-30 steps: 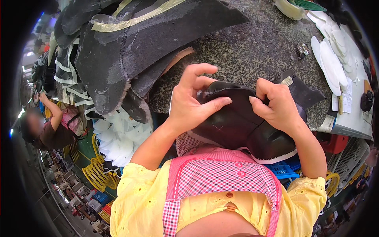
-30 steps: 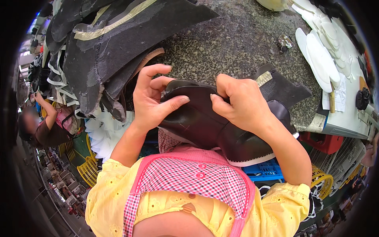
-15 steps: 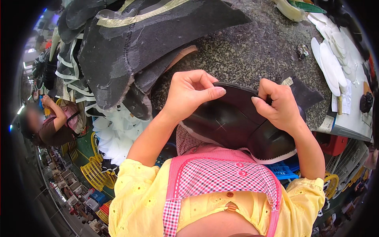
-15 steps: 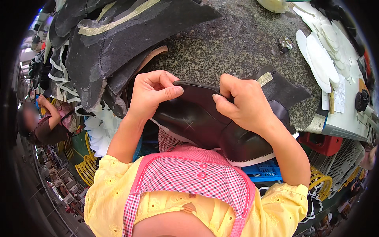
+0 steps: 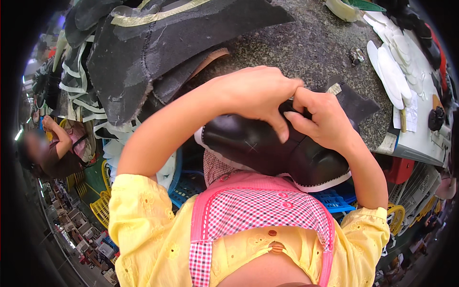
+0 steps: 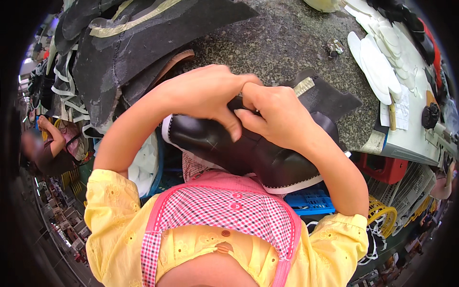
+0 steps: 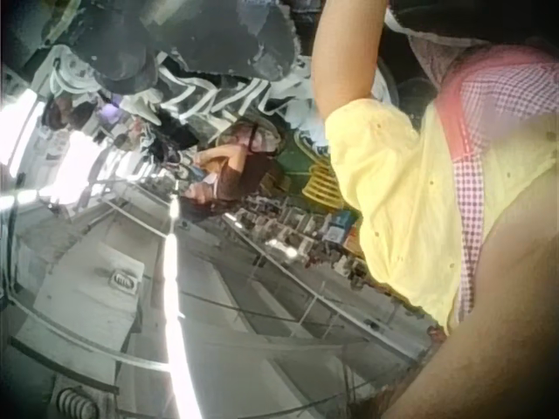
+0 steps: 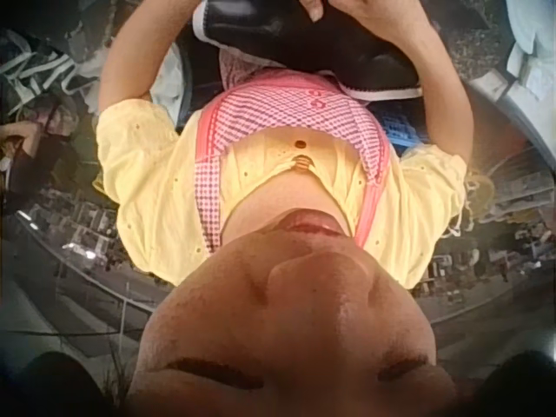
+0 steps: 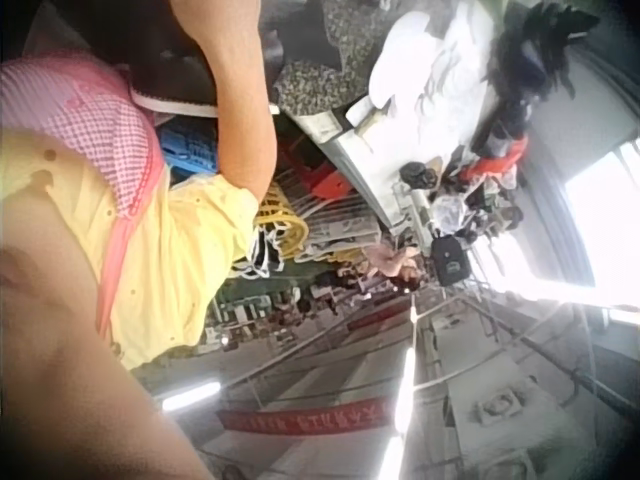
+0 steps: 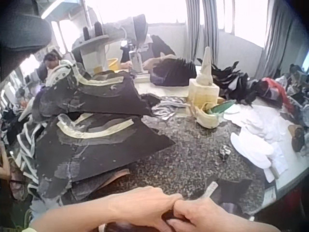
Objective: Assembling shoe components by hand, including lining and outer leather parts.
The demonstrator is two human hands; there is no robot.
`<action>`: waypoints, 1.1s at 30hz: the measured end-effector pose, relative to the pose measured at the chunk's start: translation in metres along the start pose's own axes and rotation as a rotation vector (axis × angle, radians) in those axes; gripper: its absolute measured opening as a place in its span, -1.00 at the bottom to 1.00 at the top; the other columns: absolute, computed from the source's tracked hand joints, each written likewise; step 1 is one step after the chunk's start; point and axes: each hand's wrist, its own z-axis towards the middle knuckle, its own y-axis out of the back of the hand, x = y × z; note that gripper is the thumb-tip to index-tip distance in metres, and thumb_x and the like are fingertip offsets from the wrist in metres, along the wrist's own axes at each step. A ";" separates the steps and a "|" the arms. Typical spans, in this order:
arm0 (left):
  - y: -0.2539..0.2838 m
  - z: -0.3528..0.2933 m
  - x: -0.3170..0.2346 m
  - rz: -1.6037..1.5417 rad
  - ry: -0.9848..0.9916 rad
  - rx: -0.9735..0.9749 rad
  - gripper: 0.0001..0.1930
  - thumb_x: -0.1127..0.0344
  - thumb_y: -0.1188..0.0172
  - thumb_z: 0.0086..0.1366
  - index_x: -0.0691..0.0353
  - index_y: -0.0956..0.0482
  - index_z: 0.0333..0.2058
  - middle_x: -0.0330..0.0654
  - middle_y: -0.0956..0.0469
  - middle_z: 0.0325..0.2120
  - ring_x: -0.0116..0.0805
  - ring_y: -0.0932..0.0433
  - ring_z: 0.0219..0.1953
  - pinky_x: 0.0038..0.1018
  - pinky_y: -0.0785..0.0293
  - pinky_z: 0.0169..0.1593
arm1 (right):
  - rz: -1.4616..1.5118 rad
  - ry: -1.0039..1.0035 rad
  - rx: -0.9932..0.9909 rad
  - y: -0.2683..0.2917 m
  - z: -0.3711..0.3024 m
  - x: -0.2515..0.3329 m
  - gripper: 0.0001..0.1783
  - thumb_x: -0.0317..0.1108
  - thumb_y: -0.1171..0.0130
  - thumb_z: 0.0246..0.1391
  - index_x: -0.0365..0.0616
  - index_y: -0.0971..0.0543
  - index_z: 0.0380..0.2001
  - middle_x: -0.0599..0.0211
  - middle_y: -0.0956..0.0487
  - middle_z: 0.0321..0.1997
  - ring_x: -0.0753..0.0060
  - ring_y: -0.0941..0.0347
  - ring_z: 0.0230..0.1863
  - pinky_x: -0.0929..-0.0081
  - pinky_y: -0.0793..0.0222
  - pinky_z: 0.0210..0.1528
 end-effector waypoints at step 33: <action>-0.036 0.013 0.069 -0.132 0.187 -0.115 -0.59 0.04 -0.12 0.11 0.38 -0.44 -0.52 0.11 -0.42 -0.62 0.05 -0.45 -0.45 -0.19 -0.32 -0.33 | -0.499 0.186 0.451 0.016 0.084 -0.053 -0.72 -0.31 -0.29 -0.31 -0.19 -0.47 -0.49 0.24 -0.51 -0.50 0.15 -0.44 -0.27 0.29 -0.34 -0.29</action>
